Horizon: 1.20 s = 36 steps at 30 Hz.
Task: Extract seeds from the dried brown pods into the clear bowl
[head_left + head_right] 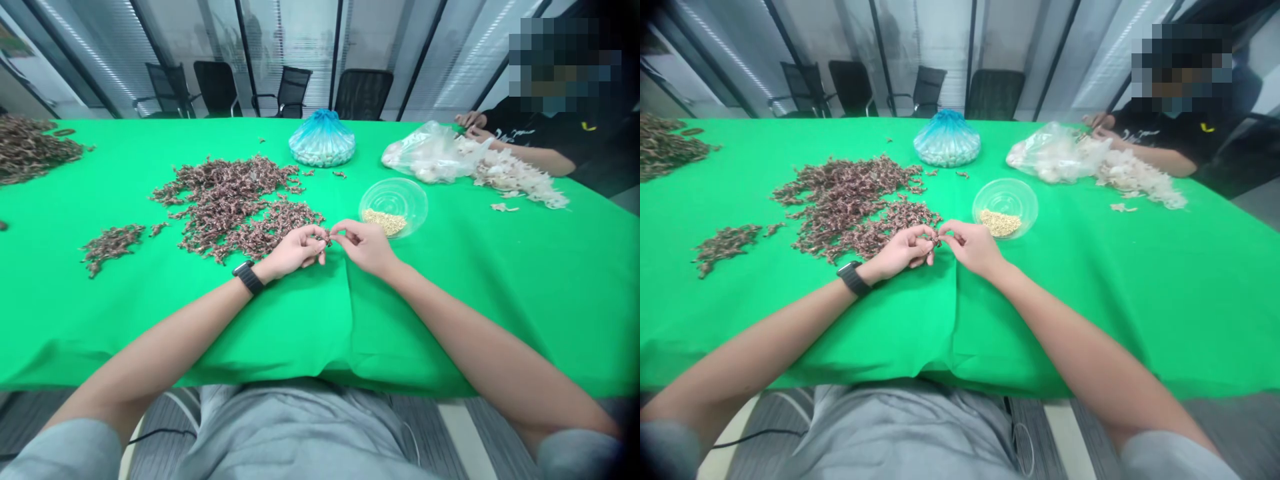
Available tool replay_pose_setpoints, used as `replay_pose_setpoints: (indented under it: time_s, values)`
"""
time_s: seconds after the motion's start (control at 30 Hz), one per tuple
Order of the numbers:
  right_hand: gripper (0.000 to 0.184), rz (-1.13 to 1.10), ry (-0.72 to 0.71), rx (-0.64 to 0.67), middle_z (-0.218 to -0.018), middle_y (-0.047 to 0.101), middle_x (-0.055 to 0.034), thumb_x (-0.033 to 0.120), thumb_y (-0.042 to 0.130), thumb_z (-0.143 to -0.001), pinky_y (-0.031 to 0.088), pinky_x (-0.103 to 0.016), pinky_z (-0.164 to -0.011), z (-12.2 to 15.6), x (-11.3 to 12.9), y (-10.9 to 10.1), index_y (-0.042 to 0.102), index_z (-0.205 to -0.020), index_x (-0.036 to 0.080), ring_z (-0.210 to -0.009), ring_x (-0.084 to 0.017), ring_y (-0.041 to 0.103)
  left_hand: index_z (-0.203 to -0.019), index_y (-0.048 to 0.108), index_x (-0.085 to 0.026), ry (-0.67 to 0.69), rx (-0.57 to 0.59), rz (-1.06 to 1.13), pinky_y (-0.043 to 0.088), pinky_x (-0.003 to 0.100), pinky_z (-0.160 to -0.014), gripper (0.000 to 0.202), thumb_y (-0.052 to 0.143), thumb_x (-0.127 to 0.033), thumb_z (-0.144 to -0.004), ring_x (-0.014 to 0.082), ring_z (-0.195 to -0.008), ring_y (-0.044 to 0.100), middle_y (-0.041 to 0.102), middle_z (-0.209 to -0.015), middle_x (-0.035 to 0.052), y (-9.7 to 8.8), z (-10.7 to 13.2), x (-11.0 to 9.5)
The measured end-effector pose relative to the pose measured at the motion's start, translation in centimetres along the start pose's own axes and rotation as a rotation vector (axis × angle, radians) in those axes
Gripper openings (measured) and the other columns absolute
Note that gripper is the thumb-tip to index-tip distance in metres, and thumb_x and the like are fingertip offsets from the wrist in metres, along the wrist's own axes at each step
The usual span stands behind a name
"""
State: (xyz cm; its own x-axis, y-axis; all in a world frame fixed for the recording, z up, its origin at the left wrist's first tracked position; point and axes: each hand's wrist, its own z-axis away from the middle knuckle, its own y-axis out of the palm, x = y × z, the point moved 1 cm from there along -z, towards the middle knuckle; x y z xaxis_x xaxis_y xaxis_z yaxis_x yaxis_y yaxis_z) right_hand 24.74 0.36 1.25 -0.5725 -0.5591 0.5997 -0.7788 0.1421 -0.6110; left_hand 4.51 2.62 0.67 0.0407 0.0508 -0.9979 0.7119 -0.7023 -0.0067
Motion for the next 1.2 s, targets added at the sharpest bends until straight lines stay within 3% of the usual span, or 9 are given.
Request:
replay_pose_setpoints:
  time_s: [0.17, 0.47, 0.57, 0.73, 0.87, 0.97, 1.03, 1.2]
  values:
    - [0.019, 0.150, -0.112, 0.122, -0.062, 0.052, 0.0038, 0.031, 0.054, -0.100, 0.030, -0.026, -0.058, 0.1, 0.1, -0.4, 0.070, -0.099, 0.020, -0.052, -0.011, 0.040, -0.104, 0.052, -0.016, -0.016, 0.019, 0.018, 0.024, 0.017, -0.041, 0.035, 0.067, -0.044, -0.091, 0.0045, -0.040, 0.039, 0.070, -0.067, 0.0017, -0.2, 0.0, 0.1]
    - [0.014, 0.105, 0.051, 0.117, -0.058, 0.049, 0.0051, 0.029, 0.056, -0.094, 0.029, -0.026, -0.055, 0.4, 0.7, 0.7, 0.064, -0.095, 0.018, -0.050, -0.011, 0.043, -0.103, 0.051, -0.016, -0.049, 0.014, 0.034, 0.028, 0.017, -0.042, 0.044, 0.072, -0.051, -0.086, 0.0050, -0.040, 0.042, 0.072, -0.068, 0.0027, -0.2, 0.0, 0.2]
    - [0.012, -0.055, 0.211, 0.084, -0.053, 0.045, 0.0062, 0.030, 0.060, -0.090, 0.029, -0.026, -0.053, 0.4, 1.0, 1.1, 0.064, -0.089, 0.018, -0.048, -0.010, 0.040, -0.103, 0.051, -0.016, -0.048, 0.002, 0.031, 0.030, 0.017, -0.042, 0.046, 0.074, -0.051, -0.085, 0.0050, -0.042, 0.044, 0.072, -0.070, 0.0037, -0.2, 0.0, 0.2]
    - [0.028, -0.617, 0.682, 0.128, -0.049, 0.048, 0.0065, 0.044, 0.073, -0.080, 0.031, -0.025, -0.041, 0.3, 1.4, 1.5, 0.063, -0.080, 0.018, -0.039, -0.008, 0.035, -0.103, 0.048, -0.018, -0.038, 0.009, 0.034, 0.033, 0.017, -0.043, 0.046, 0.075, -0.051, -0.085, 0.0054, -0.043, 0.047, 0.074, -0.074, 0.0046, -0.2, 0.1, 0.4]
    - [0.037, -0.924, 0.823, 0.188, -0.044, 0.034, 0.0119, 0.043, 0.087, -0.066, 0.032, -0.022, -0.041, 0.1, 1.3, 1.1, 0.063, -0.076, 0.017, -0.040, -0.006, 0.027, -0.102, 0.048, -0.018, -0.027, 0.007, 0.029, 0.034, 0.018, -0.043, 0.046, 0.075, -0.051, -0.085, 0.0057, -0.044, 0.048, 0.074, -0.075, 0.0050, -0.1, 0.0, 0.3]
    - [0.042, -0.915, 0.802, 0.192, -0.045, 0.037, 0.0115, 0.046, 0.088, -0.064, 0.033, -0.022, -0.042, 0.0, 0.9, 0.9, 0.064, -0.080, 0.016, -0.041, -0.005, 0.028, -0.103, 0.048, -0.018, -0.025, -0.009, 0.028, 0.036, 0.018, -0.044, 0.046, 0.074, -0.051, -0.085, 0.0058, -0.044, 0.048, 0.075, -0.076, 0.0053, -0.1, 0.0, 0.3]
    - [0.041, -0.769, 0.721, 0.165, -0.047, 0.044, 0.0090, 0.050, 0.083, -0.070, 0.032, -0.023, -0.043, 0.0, 0.5, 0.8, 0.066, -0.083, 0.016, -0.040, -0.007, 0.033, -0.103, 0.049, -0.017, -0.031, -0.020, 0.029, 0.036, 0.018, -0.043, 0.046, 0.074, -0.051, -0.086, 0.0056, -0.044, 0.048, 0.074, -0.075, 0.0051, -0.1, -0.1, 0.3]
    - [0.025, -0.201, 0.275, 0.088, -0.052, 0.047, 0.0054, 0.043, 0.064, -0.091, 0.028, -0.026, -0.050, 0.2, -0.1, 0.5, 0.071, -0.094, 0.019, -0.047, -0.012, 0.042, -0.104, 0.050, -0.016, -0.041, -0.046, 0.045, 0.038, 0.018, -0.044, 0.043, 0.073, -0.048, -0.087, 0.0059, -0.045, 0.050, 0.075, -0.076, 0.0053, -0.2, -0.1, 0.4]
